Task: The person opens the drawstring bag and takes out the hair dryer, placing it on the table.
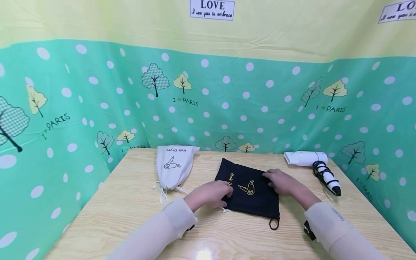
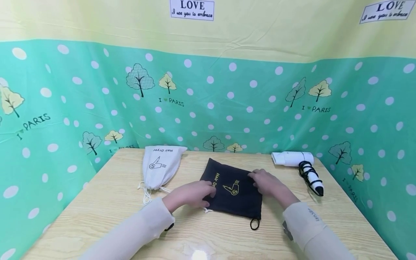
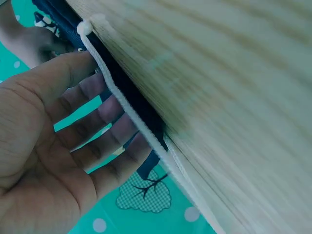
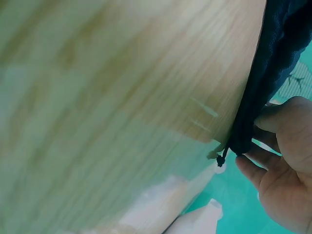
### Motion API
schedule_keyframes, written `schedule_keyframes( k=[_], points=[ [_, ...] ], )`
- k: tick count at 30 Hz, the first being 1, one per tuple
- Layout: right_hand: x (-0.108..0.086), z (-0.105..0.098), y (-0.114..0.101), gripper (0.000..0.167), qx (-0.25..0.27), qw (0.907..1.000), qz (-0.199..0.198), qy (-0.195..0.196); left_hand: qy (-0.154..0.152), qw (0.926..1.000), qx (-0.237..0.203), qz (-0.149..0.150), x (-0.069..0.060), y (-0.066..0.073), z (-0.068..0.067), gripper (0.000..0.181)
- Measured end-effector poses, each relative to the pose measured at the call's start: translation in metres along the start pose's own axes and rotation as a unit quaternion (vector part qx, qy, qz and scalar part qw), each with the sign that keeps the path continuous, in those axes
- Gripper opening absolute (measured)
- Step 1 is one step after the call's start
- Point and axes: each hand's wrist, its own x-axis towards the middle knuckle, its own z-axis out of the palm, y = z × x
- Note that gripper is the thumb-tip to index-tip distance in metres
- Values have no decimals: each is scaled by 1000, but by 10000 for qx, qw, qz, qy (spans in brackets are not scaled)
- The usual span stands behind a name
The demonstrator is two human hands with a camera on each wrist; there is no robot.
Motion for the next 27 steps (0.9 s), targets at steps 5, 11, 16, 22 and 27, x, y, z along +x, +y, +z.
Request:
schedule_keyframes(
  k=[5,11,16,22,27],
  points=[
    [-3,-2,11,38,-151,9996,241,-67,-7,10000,88,7,12,7,-7,22],
    [-9,-4,20,38,-313,9986,432,-47,-25,9999,121,-11,24,14,-12,22],
    [-12,-3,30,37,-353,9980,513,-58,-62,9998,187,-21,35,18,-12,21],
    [-16,-3,39,38,-297,9981,538,-110,-195,9998,97,19,49,18,-13,20],
    [-21,-6,45,37,-237,9982,550,-64,-240,9997,-16,34,57,19,-14,21]
  ],
)
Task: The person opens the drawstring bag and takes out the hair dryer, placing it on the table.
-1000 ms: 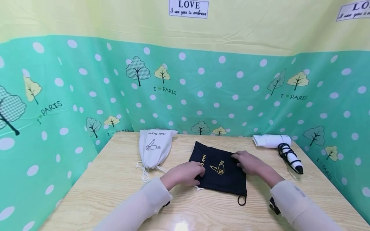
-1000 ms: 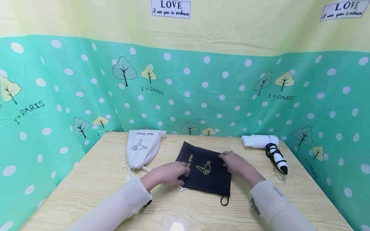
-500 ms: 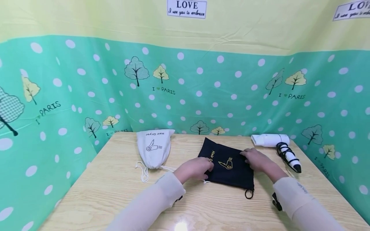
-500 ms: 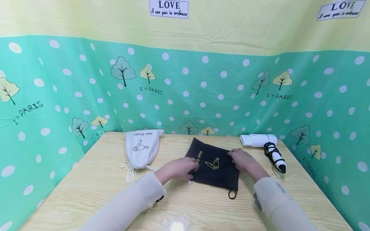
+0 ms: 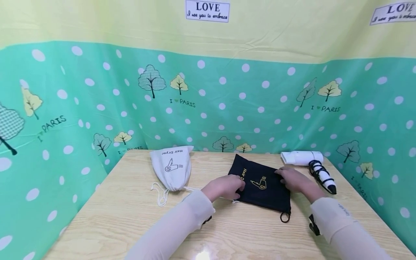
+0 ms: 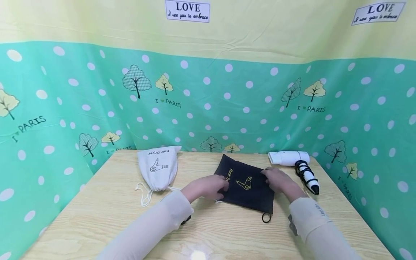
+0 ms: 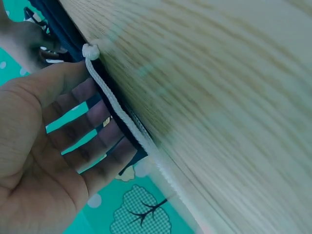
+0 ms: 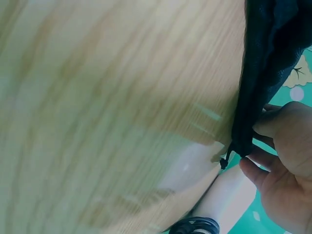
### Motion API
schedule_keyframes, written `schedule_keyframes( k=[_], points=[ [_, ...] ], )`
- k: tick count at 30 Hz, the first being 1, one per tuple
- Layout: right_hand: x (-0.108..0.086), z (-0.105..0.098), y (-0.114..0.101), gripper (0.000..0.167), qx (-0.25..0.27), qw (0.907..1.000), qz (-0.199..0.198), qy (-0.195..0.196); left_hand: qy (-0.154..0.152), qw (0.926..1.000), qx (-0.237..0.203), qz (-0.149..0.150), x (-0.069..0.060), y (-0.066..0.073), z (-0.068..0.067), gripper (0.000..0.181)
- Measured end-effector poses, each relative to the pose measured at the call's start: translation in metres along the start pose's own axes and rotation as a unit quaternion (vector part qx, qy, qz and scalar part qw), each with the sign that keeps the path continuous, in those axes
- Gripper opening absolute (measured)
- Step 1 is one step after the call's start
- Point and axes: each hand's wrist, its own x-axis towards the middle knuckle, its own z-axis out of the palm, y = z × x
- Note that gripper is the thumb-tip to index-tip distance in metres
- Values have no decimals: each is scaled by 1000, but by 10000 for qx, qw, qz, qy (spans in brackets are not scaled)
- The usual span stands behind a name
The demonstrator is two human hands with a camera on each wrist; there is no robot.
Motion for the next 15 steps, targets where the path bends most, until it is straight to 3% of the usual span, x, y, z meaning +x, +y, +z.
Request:
schedule_keyframes(
  k=[15],
  points=[
    [-3,0,18,37,-13,9999,11,-99,157,9997,179,-9,14,12,0,19]
  ],
)
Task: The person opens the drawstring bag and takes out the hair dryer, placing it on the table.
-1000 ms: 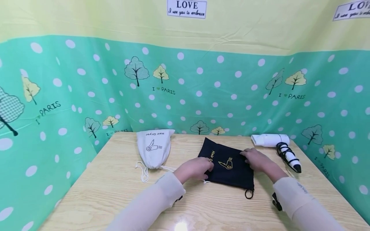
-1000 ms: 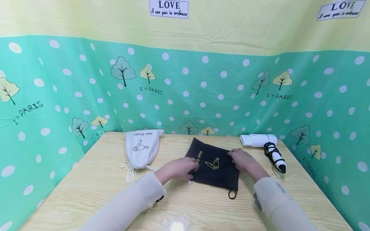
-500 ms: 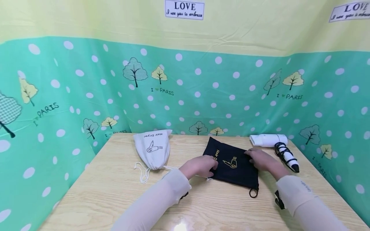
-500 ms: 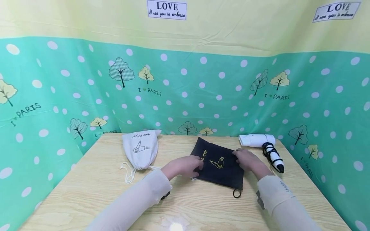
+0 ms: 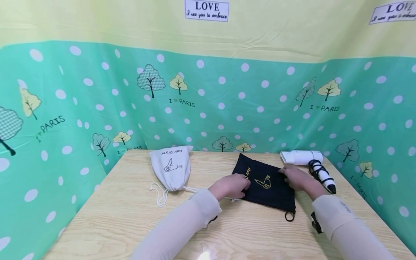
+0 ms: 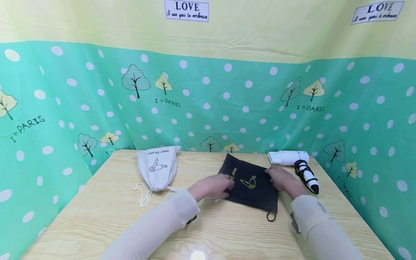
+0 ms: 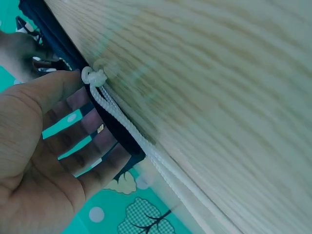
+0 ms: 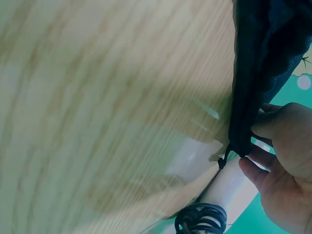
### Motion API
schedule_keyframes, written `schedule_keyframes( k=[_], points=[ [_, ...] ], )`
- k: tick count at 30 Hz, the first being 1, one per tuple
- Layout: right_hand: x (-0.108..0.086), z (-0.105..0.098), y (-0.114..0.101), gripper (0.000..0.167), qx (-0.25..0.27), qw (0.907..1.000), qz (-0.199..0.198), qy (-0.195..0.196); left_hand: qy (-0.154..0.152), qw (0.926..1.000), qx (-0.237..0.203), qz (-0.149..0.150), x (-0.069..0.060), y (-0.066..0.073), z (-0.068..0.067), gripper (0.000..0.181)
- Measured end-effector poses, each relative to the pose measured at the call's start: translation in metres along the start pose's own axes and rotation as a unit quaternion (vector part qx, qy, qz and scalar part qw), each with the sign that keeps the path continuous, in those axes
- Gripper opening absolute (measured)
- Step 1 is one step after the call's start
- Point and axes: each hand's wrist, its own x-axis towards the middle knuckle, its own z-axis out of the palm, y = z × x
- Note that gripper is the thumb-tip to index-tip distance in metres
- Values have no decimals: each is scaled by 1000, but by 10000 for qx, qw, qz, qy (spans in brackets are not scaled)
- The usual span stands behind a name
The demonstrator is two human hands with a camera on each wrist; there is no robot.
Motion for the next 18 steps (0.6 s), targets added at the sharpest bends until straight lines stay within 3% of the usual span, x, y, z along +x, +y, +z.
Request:
schedule_keyframes(
  k=[11,18],
  points=[
    [-2,1,12,37,100,9993,260,-265,6,9999,-16,-122,11,8,-1,20],
    [-8,0,20,35,23,10000,83,12,8,9999,-55,-120,16,11,-3,21]
  ],
)
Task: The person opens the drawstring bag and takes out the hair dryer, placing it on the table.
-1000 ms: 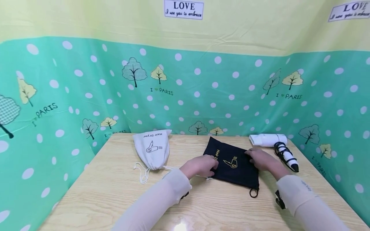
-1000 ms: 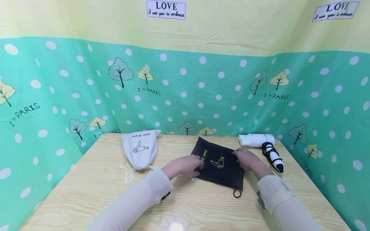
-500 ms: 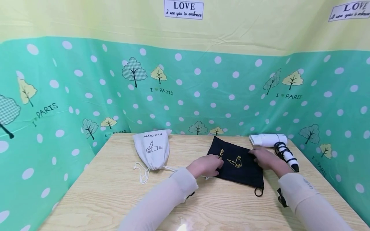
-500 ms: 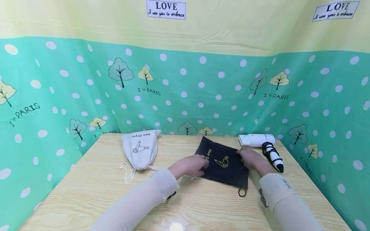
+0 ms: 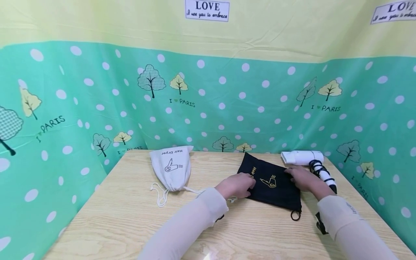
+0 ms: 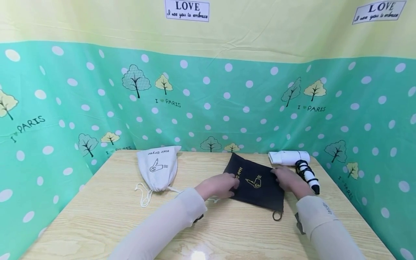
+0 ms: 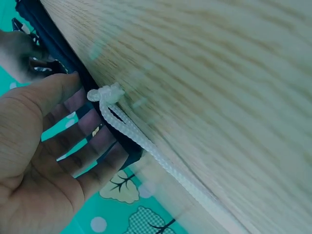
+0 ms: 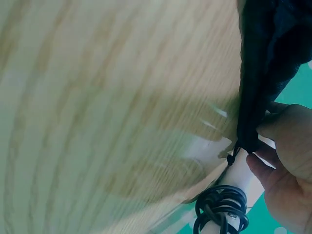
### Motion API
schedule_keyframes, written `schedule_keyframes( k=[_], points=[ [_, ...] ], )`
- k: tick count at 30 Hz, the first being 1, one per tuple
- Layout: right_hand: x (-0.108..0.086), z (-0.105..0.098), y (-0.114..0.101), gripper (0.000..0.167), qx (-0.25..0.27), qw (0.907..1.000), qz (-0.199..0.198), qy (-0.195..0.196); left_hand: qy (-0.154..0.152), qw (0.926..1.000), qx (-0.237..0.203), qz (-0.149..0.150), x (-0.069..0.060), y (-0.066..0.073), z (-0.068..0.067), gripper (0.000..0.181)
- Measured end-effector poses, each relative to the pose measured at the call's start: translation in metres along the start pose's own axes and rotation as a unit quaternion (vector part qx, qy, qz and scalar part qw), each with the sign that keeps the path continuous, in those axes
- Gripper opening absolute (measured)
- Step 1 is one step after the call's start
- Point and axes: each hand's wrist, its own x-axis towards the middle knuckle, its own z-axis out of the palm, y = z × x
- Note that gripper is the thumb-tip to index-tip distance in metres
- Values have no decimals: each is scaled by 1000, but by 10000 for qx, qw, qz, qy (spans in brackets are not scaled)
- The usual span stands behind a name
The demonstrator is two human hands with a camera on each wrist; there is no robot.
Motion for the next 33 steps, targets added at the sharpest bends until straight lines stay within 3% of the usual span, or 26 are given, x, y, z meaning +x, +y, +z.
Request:
schedule_keyframes(
  k=[13,18,25,33],
  points=[
    [-1,5,9,35,-347,9988,204,267,-4,9999,22,-111,11,8,-5,21],
    [0,7,7,31,-363,9982,54,470,-85,9998,83,-166,15,9,-5,21],
    [-3,11,4,31,-40,9992,159,355,-141,9997,75,-170,16,9,-1,20],
    [-2,14,8,32,-176,9989,208,388,-89,9997,215,-76,19,7,-2,20]
  ],
)
